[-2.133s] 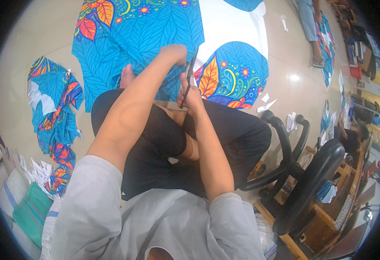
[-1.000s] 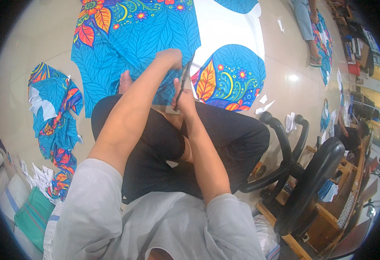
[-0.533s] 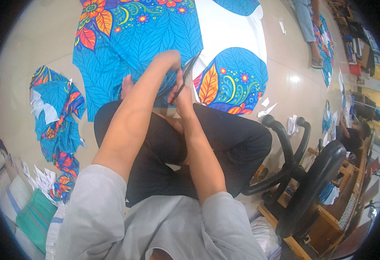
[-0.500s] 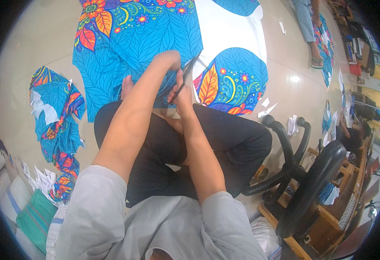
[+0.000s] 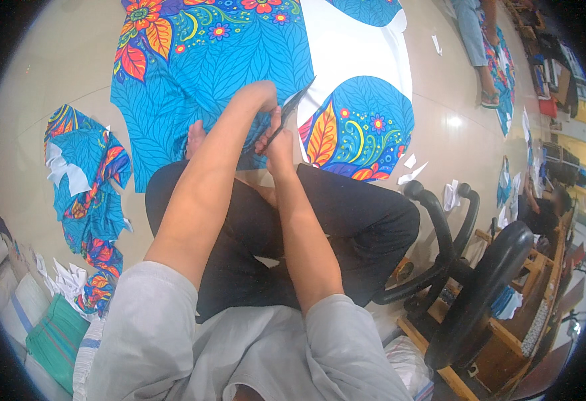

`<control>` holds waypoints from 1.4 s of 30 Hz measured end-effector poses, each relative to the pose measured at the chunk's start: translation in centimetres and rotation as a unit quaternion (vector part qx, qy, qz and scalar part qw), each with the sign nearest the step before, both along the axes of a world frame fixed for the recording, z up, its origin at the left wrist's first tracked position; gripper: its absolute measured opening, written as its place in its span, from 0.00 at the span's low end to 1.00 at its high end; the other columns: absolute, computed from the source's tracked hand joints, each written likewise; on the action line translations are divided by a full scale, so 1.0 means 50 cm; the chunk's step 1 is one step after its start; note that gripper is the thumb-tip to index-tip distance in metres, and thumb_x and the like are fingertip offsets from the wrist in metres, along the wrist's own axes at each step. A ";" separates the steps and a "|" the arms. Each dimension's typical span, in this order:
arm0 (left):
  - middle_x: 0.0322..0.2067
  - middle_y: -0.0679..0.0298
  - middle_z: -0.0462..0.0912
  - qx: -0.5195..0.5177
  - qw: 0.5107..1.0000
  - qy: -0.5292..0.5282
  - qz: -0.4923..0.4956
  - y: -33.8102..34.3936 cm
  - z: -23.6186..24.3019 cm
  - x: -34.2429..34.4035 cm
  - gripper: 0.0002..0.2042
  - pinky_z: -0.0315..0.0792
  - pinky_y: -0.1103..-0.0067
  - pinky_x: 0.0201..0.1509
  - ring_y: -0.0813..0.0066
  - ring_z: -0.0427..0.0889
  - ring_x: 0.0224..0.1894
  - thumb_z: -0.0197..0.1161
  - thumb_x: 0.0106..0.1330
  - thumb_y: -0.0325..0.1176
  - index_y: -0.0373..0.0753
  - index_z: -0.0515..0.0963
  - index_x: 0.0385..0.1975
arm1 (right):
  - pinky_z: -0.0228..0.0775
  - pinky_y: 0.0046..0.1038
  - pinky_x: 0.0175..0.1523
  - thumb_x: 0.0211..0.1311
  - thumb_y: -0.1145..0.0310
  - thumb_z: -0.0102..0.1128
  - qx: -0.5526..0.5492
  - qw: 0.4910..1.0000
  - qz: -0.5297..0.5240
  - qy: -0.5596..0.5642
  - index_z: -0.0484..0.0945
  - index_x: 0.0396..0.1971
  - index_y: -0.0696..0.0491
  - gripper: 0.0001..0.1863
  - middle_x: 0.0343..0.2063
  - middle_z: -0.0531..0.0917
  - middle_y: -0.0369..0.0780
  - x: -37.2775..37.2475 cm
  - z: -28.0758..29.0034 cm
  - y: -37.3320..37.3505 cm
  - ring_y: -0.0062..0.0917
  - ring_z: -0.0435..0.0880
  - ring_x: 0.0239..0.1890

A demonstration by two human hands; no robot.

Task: The person sits on the floor and uses shears to cut a large piece of colorful floral-patterned fabric. They hold the fabric with one hand and cut along its edges with the other, separating sections and moving the cut pieces aside.

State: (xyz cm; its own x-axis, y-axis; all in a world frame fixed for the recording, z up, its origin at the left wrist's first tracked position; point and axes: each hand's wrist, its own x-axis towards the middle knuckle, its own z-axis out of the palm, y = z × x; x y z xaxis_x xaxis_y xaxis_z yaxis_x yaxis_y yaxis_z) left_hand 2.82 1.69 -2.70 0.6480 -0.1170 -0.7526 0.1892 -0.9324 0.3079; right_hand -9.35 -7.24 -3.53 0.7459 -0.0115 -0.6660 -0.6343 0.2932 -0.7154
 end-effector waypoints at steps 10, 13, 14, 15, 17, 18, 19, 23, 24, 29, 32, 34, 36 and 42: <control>0.50 0.57 0.81 -0.007 1.000 -0.019 0.007 0.006 0.001 -0.004 0.17 0.72 0.65 0.52 0.58 0.80 0.53 0.70 0.55 0.38 0.42 0.82 0.45 | 0.58 0.26 0.19 0.66 0.39 0.49 -0.011 0.999 -0.018 -0.031 0.60 0.12 0.47 0.31 0.09 0.62 0.33 -0.003 -0.010 0.018 0.23 0.67 0.12; 0.47 0.51 0.81 -0.011 1.000 -0.022 0.003 0.007 0.008 -0.006 0.16 0.75 0.65 0.50 0.55 0.81 0.50 0.69 0.56 0.37 0.37 0.83 0.42 | 0.58 0.26 0.19 0.66 0.39 0.49 -0.013 0.999 -0.021 -0.039 0.60 0.12 0.47 0.31 0.09 0.62 0.33 -0.003 -0.013 0.021 0.23 0.66 0.12; 0.44 0.45 0.82 -0.016 0.999 -0.030 0.003 0.008 0.011 -0.007 0.15 0.77 0.65 0.48 0.51 0.82 0.47 0.69 0.56 0.36 0.33 0.83 0.39 | 0.58 0.26 0.19 0.66 0.39 0.50 -0.015 0.999 -0.024 -0.036 0.60 0.12 0.47 0.31 0.09 0.62 0.33 -0.003 -0.014 0.022 0.23 0.66 0.12; 0.44 0.45 0.82 -0.017 0.999 -0.035 0.003 0.008 0.014 -0.009 0.15 0.77 0.65 0.48 0.51 0.82 0.48 0.69 0.56 0.36 0.32 0.83 0.39 | 0.58 0.26 0.19 0.66 0.40 0.50 -0.011 0.999 -0.023 -0.038 0.60 0.12 0.47 0.31 0.09 0.62 0.33 -0.003 -0.014 0.023 0.23 0.66 0.12; 0.44 0.45 0.82 -0.019 0.999 -0.040 0.011 0.010 0.020 -0.012 0.15 0.77 0.65 0.48 0.51 0.82 0.48 0.68 0.56 0.36 0.32 0.83 0.40 | 0.58 0.26 0.19 0.66 0.40 0.50 -0.009 0.999 -0.028 -0.029 0.60 0.12 0.47 0.31 0.09 0.62 0.33 -0.002 -0.015 0.024 0.23 0.67 0.12; 0.44 0.45 0.82 -0.018 0.999 -0.045 0.008 0.012 0.023 -0.014 0.15 0.77 0.65 0.48 0.51 0.82 0.48 0.68 0.56 0.36 0.32 0.83 0.40 | 0.58 0.26 0.19 0.66 0.40 0.50 -0.003 0.999 -0.027 -0.033 0.60 0.12 0.47 0.31 0.10 0.62 0.33 -0.002 -0.014 0.025 0.23 0.67 0.12; 0.44 0.45 0.82 -0.019 0.998 -0.052 0.007 0.013 0.025 -0.016 0.16 0.77 0.65 0.49 0.51 0.82 0.48 0.68 0.56 0.36 0.32 0.83 0.40 | 0.58 0.26 0.19 0.65 0.39 0.50 -0.001 0.999 -0.029 -0.034 0.60 0.12 0.48 0.31 0.10 0.62 0.33 -0.002 -0.014 0.025 0.23 0.67 0.12; 0.45 0.45 0.82 -0.035 0.999 -0.031 0.008 0.018 0.031 -0.015 0.17 0.76 0.66 0.49 0.51 0.82 0.48 0.67 0.57 0.37 0.32 0.82 0.41 | 0.58 0.27 0.19 0.65 0.38 0.49 0.006 0.998 -0.038 -0.040 0.61 0.13 0.48 0.31 0.11 0.63 0.33 0.002 -0.011 0.028 0.23 0.67 0.12; 0.45 0.45 0.82 -0.038 0.999 -0.026 0.011 0.018 0.032 -0.014 0.17 0.76 0.66 0.49 0.51 0.82 0.48 0.67 0.57 0.37 0.32 0.82 0.41 | 0.58 0.27 0.19 0.65 0.38 0.49 0.013 0.998 -0.038 -0.044 0.61 0.13 0.48 0.31 0.11 0.63 0.33 0.003 -0.010 0.029 0.23 0.67 0.12; 0.44 0.45 0.82 -0.043 0.998 -0.036 0.001 0.021 0.039 -0.015 0.17 0.76 0.66 0.48 0.52 0.82 0.47 0.66 0.57 0.38 0.31 0.82 0.41 | 0.58 0.26 0.20 0.64 0.36 0.48 0.048 0.997 -0.058 -0.023 0.64 0.15 0.48 0.31 0.12 0.61 0.32 0.015 -0.001 0.030 0.22 0.66 0.13; 0.44 0.45 0.82 -0.044 0.999 -0.023 0.003 0.021 0.051 -0.016 0.17 0.76 0.66 0.48 0.53 0.82 0.47 0.66 0.57 0.37 0.31 0.82 0.42 | 0.58 0.25 0.21 0.64 0.36 0.49 0.061 0.995 -0.082 -0.010 0.65 0.19 0.48 0.29 0.12 0.59 0.31 0.024 0.001 0.029 0.21 0.64 0.13; 0.44 0.45 0.82 -0.057 0.998 -0.009 0.015 0.019 0.060 -0.015 0.17 0.76 0.66 0.48 0.53 0.82 0.47 0.66 0.57 0.37 0.31 0.82 0.42 | 0.58 0.25 0.21 0.64 0.36 0.49 0.072 0.994 -0.082 -0.022 0.64 0.19 0.48 0.29 0.12 0.59 0.31 0.033 0.001 0.028 0.21 0.64 0.13; 0.44 0.45 0.82 -0.061 0.998 0.000 0.019 0.019 0.066 -0.015 0.17 0.76 0.66 0.48 0.52 0.82 0.47 0.66 0.57 0.37 0.31 0.82 0.42 | 0.58 0.25 0.20 0.65 0.37 0.49 0.072 0.994 -0.084 -0.023 0.62 0.17 0.46 0.29 0.12 0.59 0.31 0.037 0.000 0.029 0.21 0.64 0.13; 0.44 0.45 0.82 -0.061 0.997 0.031 0.036 0.020 0.062 -0.014 0.16 0.76 0.65 0.47 0.51 0.82 0.47 0.64 0.58 0.34 0.30 0.82 0.42 | 0.59 0.25 0.20 0.66 0.38 0.48 0.058 0.995 -0.073 -0.031 0.58 0.11 0.45 0.31 0.12 0.60 0.31 0.039 -0.005 0.031 0.22 0.64 0.13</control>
State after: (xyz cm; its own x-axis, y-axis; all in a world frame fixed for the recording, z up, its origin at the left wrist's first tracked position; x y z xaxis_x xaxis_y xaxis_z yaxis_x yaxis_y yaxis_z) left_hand 2.10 2.70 0.42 0.6108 -0.1648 -0.7744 0.2755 -0.8727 0.4030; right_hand -7.39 -5.68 -3.76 0.7812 -0.0487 -0.6224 -0.5346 0.4626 -0.7072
